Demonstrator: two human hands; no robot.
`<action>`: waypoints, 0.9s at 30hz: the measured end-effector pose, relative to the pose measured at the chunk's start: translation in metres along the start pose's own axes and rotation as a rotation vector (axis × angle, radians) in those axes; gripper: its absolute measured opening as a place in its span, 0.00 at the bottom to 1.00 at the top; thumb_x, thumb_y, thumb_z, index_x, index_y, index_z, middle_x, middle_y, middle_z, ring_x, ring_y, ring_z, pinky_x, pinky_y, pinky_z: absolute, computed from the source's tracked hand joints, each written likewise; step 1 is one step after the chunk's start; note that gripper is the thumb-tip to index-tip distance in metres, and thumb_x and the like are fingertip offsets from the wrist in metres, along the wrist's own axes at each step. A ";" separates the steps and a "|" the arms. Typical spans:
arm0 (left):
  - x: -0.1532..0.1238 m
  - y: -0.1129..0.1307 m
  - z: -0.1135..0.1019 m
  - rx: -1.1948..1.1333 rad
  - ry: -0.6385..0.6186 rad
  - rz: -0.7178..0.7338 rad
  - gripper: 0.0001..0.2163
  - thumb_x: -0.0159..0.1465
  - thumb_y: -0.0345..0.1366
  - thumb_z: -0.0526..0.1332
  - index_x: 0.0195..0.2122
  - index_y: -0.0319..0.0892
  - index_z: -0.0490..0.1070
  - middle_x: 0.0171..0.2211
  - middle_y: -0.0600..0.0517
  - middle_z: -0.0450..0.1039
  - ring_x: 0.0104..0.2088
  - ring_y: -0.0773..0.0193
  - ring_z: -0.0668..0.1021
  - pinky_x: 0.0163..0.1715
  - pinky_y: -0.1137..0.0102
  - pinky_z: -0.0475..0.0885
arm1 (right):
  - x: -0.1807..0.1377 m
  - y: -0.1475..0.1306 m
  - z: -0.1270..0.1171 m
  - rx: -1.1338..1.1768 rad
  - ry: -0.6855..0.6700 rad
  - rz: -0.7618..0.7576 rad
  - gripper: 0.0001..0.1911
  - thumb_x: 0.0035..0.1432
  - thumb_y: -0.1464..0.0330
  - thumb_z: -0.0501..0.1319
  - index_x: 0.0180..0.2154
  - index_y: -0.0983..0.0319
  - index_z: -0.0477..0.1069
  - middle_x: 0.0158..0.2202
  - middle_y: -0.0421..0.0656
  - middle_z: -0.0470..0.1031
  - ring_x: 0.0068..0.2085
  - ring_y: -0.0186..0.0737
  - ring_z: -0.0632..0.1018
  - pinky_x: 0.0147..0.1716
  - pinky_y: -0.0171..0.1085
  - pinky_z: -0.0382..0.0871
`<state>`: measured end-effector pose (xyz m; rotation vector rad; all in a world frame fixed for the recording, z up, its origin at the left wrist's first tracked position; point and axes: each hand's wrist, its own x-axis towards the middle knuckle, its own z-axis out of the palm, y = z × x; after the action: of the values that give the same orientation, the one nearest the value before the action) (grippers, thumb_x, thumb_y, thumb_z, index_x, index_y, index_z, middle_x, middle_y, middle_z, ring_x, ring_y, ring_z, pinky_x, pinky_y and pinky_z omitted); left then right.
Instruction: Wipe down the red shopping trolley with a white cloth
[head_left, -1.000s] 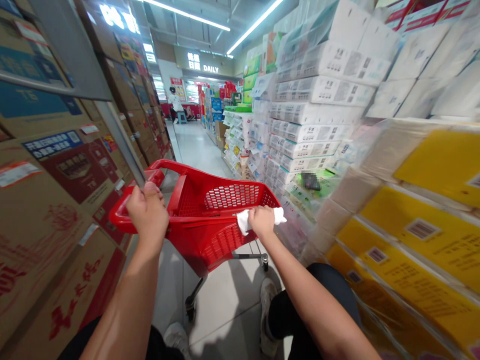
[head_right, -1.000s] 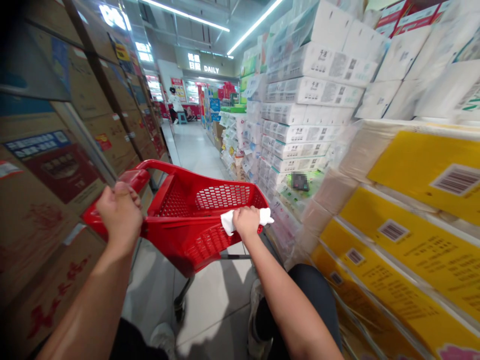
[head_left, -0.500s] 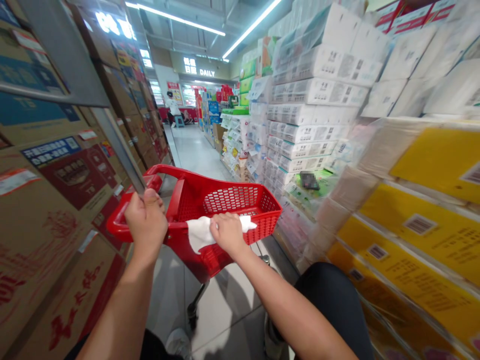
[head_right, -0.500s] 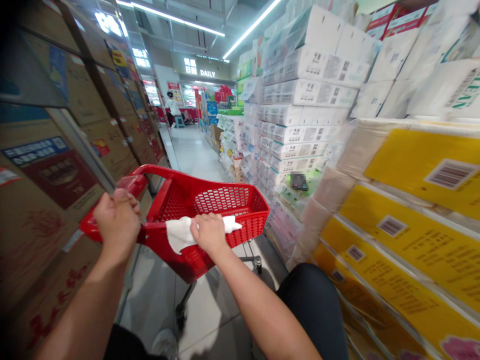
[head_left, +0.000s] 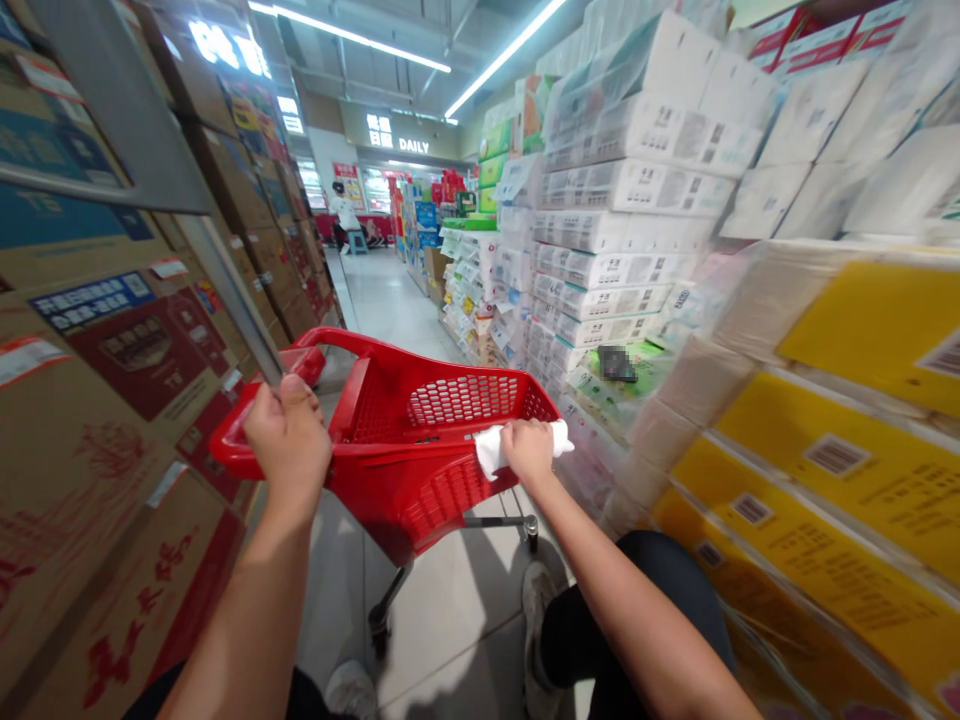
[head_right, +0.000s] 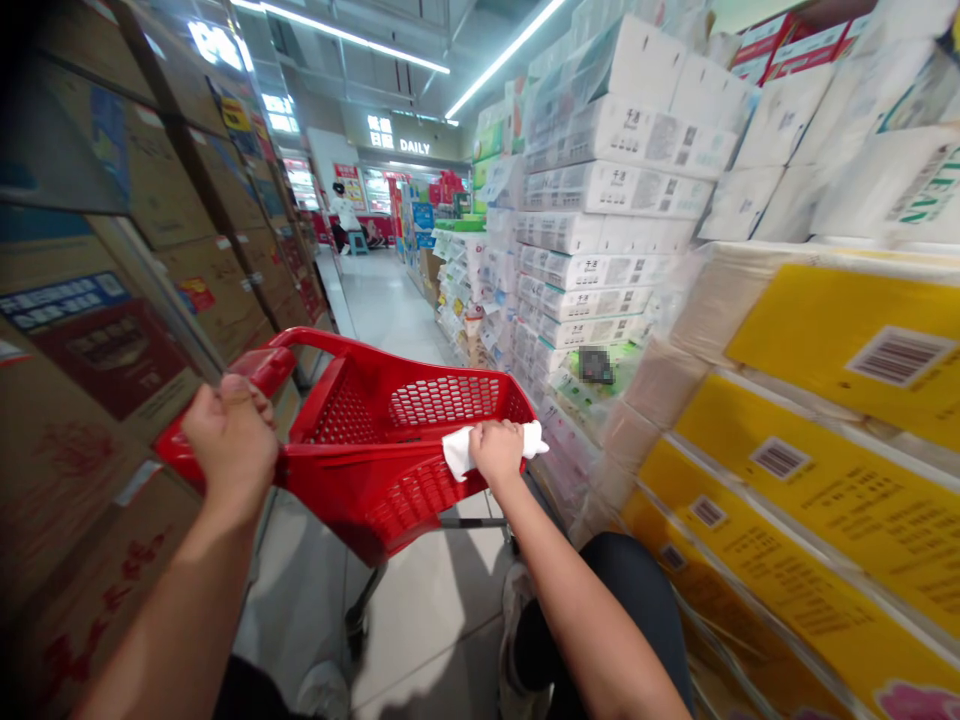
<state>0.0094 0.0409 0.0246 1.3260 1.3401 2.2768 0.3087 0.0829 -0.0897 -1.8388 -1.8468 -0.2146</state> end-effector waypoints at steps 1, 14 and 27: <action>-0.001 0.000 0.001 0.002 0.003 -0.005 0.19 0.68 0.53 0.57 0.29 0.43 0.59 0.21 0.58 0.60 0.18 0.73 0.63 0.17 0.73 0.57 | -0.004 -0.015 0.000 0.033 0.006 -0.025 0.19 0.68 0.66 0.51 0.33 0.63 0.78 0.36 0.51 0.82 0.42 0.47 0.77 0.47 0.43 0.57; -0.009 0.011 0.004 -0.042 -0.048 0.009 0.21 0.66 0.56 0.59 0.29 0.43 0.58 0.20 0.61 0.58 0.17 0.75 0.62 0.15 0.76 0.57 | -0.034 -0.134 -0.019 0.262 0.031 -0.437 0.16 0.72 0.60 0.51 0.37 0.59 0.72 0.35 0.43 0.79 0.37 0.44 0.75 0.39 0.41 0.59; -0.009 0.008 0.007 -0.004 -0.014 0.008 0.23 0.65 0.58 0.59 0.28 0.43 0.59 0.20 0.60 0.59 0.16 0.74 0.63 0.13 0.76 0.57 | 0.002 0.017 -0.006 -0.027 -0.016 -0.025 0.20 0.70 0.63 0.51 0.34 0.63 0.78 0.36 0.50 0.81 0.40 0.45 0.77 0.45 0.41 0.57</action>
<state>0.0224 0.0356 0.0270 1.3459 1.3273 2.2708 0.3272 0.0833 -0.0875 -1.8416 -1.8872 -0.2351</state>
